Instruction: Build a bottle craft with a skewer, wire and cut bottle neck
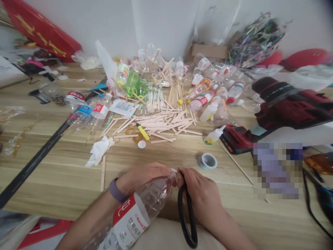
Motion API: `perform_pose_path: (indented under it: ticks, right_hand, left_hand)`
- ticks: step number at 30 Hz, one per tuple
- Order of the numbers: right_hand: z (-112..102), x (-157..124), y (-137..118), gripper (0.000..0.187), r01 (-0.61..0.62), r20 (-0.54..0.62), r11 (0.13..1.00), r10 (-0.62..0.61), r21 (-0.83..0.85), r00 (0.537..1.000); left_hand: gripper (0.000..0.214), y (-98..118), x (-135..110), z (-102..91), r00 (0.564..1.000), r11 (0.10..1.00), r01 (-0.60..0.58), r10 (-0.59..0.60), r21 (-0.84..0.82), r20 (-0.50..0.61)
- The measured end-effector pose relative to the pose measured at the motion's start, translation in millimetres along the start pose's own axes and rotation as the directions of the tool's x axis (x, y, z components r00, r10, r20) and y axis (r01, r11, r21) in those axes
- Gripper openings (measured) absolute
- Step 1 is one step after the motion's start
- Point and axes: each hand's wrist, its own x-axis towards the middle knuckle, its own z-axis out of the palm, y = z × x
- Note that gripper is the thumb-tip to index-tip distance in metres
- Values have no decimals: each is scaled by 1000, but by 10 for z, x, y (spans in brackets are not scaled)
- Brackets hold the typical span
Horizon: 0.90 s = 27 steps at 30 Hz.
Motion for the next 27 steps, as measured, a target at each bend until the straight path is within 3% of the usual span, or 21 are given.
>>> perform_pose_path:
  ticks: [5,8,11,13,18,22,27]
  right_hand:
    - [-10,9,55,26,23,-55,999,-25,-30,998]
    - [4,9,105,25,34,-78,999,-35,-23,996]
    - [44,-9,144,24,28,-88,999,-30,-19,996]
    - [62,-14,151,25,27,-101,999,-29,-25,994]
    - [3,51,120,24,48,-110,991,-62,-123,992]
    - [-86,110,120,28,90,-15,980,-94,-180,995]
    - [-117,119,141,30,86,96,955,-61,-284,994]
  left_hand:
    - [44,-76,22,-38,977,970,27,25,-243,211]
    - [45,-25,-9,-46,990,968,26,9,-250,139]
    - [33,121,-71,-13,998,999,-22,20,-30,-67]
    - [28,217,-103,20,989,985,-22,46,171,-138]
    - [36,286,-88,78,990,892,8,56,451,-129]
    - [44,301,-54,115,987,778,-12,110,628,-116]
    - [42,349,-42,193,978,598,73,114,798,-175]
